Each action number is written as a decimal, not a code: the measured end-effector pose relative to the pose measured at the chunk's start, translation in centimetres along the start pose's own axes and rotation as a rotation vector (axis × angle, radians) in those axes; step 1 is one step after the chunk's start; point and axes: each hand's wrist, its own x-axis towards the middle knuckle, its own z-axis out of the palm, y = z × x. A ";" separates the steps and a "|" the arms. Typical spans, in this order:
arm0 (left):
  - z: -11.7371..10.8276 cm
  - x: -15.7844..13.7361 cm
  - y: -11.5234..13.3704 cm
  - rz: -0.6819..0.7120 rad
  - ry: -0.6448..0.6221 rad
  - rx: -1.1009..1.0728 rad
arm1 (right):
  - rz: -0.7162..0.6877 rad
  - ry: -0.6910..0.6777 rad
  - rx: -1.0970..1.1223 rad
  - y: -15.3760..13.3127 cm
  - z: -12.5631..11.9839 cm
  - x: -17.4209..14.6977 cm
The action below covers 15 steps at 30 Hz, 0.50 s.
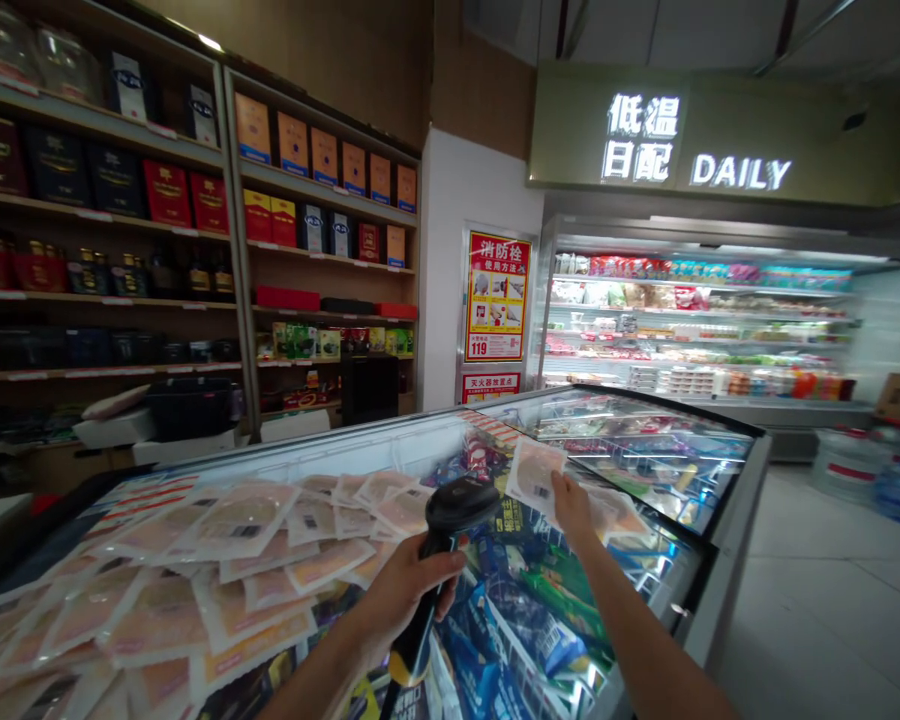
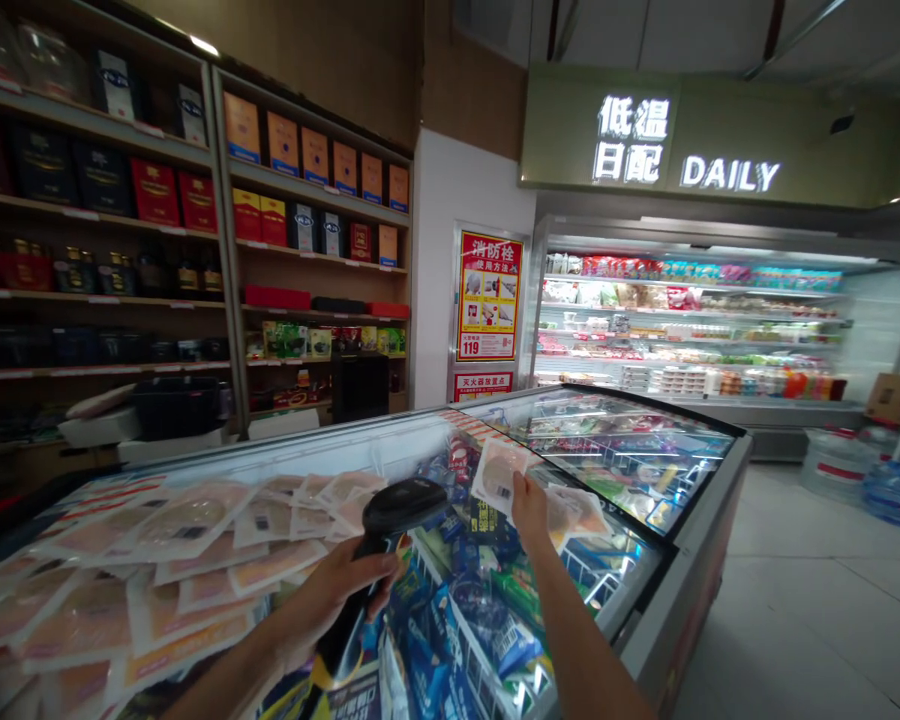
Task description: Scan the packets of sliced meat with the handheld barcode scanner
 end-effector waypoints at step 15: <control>-4.5 -0.2 1.3 -0.075 0.246 -0.065 | 0.098 0.046 -0.668 0.9 -5.4 3.8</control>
